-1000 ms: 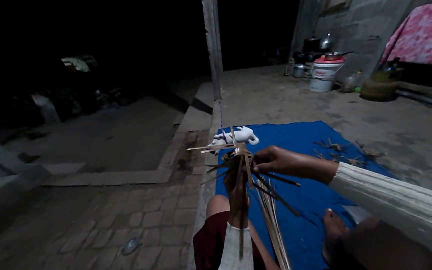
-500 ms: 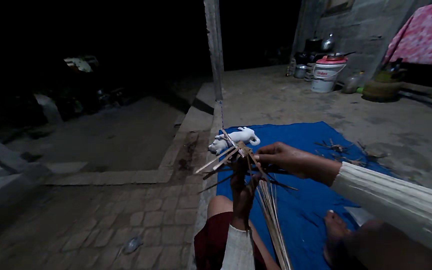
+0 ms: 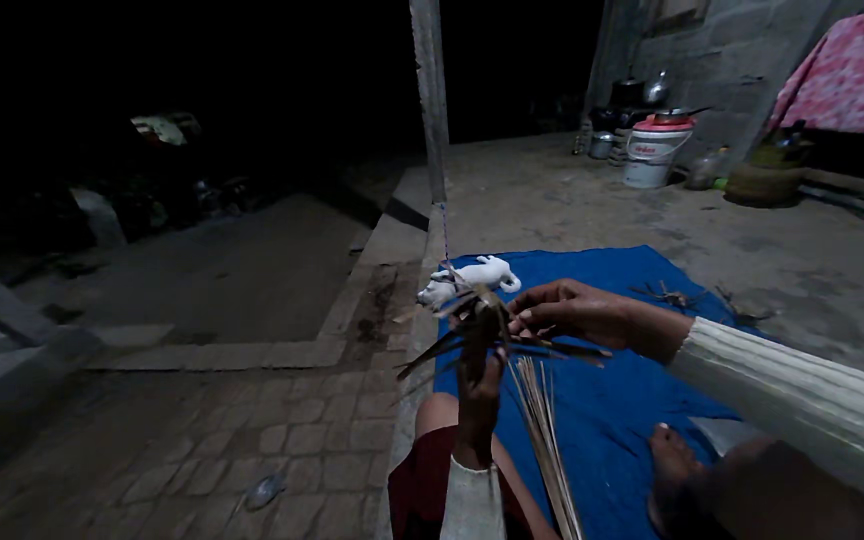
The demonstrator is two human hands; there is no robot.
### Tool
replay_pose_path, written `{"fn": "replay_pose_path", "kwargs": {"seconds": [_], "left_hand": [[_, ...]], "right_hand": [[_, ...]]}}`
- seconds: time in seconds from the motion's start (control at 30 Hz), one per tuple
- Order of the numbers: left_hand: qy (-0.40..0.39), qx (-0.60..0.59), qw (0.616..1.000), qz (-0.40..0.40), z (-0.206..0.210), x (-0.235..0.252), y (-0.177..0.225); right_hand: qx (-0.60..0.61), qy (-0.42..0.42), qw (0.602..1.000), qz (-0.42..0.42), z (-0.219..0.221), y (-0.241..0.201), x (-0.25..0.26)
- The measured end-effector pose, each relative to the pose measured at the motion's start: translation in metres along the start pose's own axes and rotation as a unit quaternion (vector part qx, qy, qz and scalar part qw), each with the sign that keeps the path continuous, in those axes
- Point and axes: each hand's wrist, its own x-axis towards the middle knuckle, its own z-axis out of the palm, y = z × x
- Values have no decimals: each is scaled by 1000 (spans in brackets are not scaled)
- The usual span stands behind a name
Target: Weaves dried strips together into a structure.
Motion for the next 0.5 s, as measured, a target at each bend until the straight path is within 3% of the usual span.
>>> {"fn": "replay_pose_path", "kwargs": {"seconds": [0.07, 0.17, 0.27, 0.37, 0.5], "left_hand": [[88, -92, 990, -56, 1, 6, -4], [144, -214, 955, -144, 4, 15, -1], [115, -271, 938, -181, 0, 14, -4], [44, -397, 902, -165, -4, 13, -10], [33, -420, 890, -175, -6, 10, -18]], "right_hand": [[-24, -7, 999, -23, 0, -1, -2], [-58, 11, 997, -44, 4, -5, -5], [-64, 16, 997, -43, 3, -5, -5], [-83, 25, 995, -48, 3, -5, -6], [-98, 25, 994, -48, 4, -6, -7]]}}
